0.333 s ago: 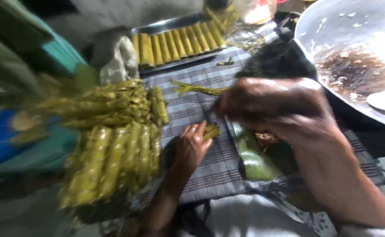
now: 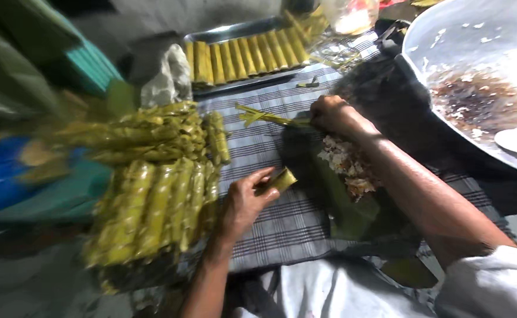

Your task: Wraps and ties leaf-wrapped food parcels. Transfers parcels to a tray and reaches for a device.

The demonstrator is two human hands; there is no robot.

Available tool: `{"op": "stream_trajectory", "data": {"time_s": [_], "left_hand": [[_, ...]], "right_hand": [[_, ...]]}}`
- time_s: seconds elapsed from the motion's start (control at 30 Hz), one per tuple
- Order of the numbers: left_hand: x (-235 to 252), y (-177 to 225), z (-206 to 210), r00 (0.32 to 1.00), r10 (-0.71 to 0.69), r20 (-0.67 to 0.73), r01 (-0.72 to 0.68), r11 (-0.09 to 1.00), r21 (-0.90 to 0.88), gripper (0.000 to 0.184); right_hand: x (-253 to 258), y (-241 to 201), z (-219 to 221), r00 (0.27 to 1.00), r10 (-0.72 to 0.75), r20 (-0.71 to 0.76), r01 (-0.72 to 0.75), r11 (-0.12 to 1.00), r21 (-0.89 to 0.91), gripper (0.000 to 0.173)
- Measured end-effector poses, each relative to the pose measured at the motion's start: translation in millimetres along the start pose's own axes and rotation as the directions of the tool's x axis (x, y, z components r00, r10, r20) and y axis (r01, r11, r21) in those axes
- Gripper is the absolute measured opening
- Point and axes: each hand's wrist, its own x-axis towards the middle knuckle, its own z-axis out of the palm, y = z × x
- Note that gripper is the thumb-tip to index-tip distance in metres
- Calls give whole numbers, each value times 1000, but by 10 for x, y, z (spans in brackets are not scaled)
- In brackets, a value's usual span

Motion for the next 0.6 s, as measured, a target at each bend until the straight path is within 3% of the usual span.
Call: {"op": "stream_trajectory", "data": {"time_s": [0.1, 0.23, 0.37, 0.5, 0.6], "left_hand": [[8, 8, -13, 999, -15, 42, 28, 948, -318, 36], [78, 5, 52, 991, -1, 131, 88, 746, -661, 35], [222, 44, 169, 974, -8, 228, 196, 545, -815, 34], [341, 142, 325, 988, -99, 122, 155, 469, -870, 22], [439, 140, 390, 987, -50, 151, 159, 405, -901, 21]], "right_hand": [[-88, 8, -55, 997, -61, -55, 67, 992, 108, 8], [-172, -79, -201, 980, -105, -167, 122, 988, 93, 9], [-267, -209, -277, 936, -200, -290, 191, 980, -58, 13], [-431, -328, -338, 914, -301, -272, 358, 913, 194, 11], [-490, -326, -325, 853, -363, -376, 382, 924, -24, 12]]}}
